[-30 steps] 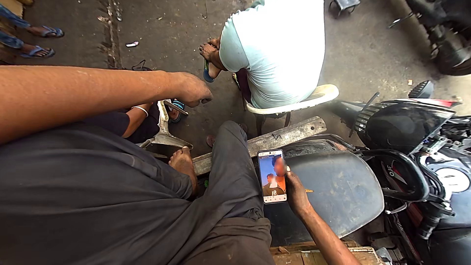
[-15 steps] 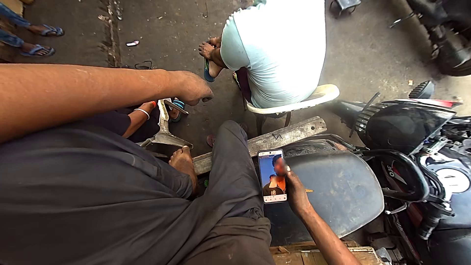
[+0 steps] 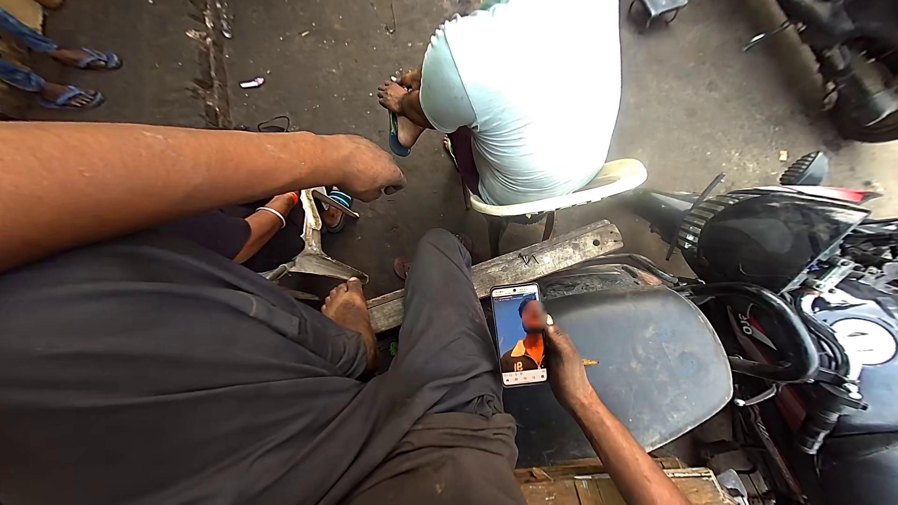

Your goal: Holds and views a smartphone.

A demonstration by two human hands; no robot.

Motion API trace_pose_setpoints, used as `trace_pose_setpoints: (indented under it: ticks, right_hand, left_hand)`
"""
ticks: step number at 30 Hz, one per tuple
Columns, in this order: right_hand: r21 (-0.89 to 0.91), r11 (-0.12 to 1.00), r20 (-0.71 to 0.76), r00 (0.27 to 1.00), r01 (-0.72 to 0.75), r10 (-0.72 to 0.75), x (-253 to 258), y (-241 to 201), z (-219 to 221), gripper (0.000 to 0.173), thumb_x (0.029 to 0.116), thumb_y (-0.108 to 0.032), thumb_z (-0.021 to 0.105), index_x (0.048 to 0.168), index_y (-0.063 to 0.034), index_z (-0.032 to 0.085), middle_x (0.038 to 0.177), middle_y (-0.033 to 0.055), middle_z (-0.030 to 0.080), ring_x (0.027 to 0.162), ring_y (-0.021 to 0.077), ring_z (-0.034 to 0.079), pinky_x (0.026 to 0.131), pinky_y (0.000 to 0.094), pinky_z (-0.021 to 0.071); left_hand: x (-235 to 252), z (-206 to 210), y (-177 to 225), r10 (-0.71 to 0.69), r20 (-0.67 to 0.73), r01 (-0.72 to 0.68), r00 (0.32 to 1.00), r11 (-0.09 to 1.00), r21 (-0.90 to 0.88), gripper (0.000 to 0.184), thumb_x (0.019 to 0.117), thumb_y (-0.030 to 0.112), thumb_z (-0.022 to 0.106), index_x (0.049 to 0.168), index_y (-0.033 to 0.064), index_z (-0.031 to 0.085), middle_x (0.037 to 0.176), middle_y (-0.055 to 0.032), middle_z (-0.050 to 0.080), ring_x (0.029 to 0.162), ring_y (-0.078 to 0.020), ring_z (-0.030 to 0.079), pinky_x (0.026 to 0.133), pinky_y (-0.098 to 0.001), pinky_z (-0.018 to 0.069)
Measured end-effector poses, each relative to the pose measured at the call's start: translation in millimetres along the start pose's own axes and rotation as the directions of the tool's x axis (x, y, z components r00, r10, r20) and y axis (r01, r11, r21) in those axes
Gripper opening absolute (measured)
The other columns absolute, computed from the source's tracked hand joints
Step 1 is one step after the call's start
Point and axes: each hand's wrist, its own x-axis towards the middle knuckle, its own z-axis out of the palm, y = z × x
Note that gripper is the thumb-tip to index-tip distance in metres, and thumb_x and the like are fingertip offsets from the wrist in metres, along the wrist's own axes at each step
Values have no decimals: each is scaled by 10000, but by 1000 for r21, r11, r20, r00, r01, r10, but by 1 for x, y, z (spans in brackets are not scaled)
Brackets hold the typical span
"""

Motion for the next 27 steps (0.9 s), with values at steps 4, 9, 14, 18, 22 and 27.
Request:
trace_pose_setpoints:
  ticks: [4, 9, 14, 18, 22, 27]
  right_hand:
    - [5, 1000, 8, 1000, 2, -2, 1, 1, -1, 521, 1064, -448, 292, 1139, -119, 689, 925, 61, 708, 847, 130, 685, 781, 316, 576]
    - [-8, 1000, -1, 1000, 1, -1, 0, 0, 0, 511, 1064, -439, 293, 1154, -129, 689, 963, 55, 710, 880, 123, 682, 798, 310, 570]
    - [17, 1000, 9, 1000, 3, -3, 0, 1, 0, 528, 1079, -418, 261, 1182, -105, 673, 996, 65, 716, 922, 140, 691, 848, 331, 576]
    - [30, 1000, 11, 1000, -1, 1, 0, 0, 0, 527, 1080, -404, 251, 1184, -103, 670, 986, 66, 714, 917, 136, 691, 846, 325, 576]
    - [16, 1000, 4, 1000, 3, -3, 0, -1, 1, 522, 1080, -416, 259, 1162, -114, 677, 974, 53, 712, 911, 122, 684, 838, 313, 571]
    - [-10, 1000, 0, 1000, 16, -16, 0, 0, 1, 509, 1069, -415, 271, 1101, -134, 693, 916, 22, 693, 850, 94, 656, 781, 276, 549]
  left_hand:
    - [0, 0, 1, -22, 15, 23, 1000, 1000, -5, 169, 929, 64, 673, 1087, 120, 692, 932, -97, 698, 936, -316, 693, 785, -540, 547]
    - [4, 6, -2, 11, -6, -11, 1000, 1000, 15, 238, 891, 27, 700, 1111, 117, 702, 1060, -92, 693, 991, -313, 685, 809, -534, 554]
    - [-2, 0, 1, -11, 17, 11, 1000, 1000, -3, 191, 916, 37, 683, 1094, 106, 698, 1005, -99, 703, 975, -315, 687, 810, -539, 546]
    - [-4, -2, 1, 4, -5, -4, 1000, 1000, -16, 86, 948, 90, 668, 1031, 103, 690, 938, -90, 690, 922, -302, 685, 776, -526, 543]
    - [-1, 2, 0, 15, -13, -15, 1000, 1000, -18, 69, 963, 111, 662, 1028, 106, 686, 951, -86, 691, 926, -296, 685, 780, -524, 544]
    - [0, 6, -2, 26, -3, -26, 1000, 1000, -8, 86, 978, 130, 654, 1049, 96, 687, 993, -101, 691, 950, -309, 685, 808, -531, 543]
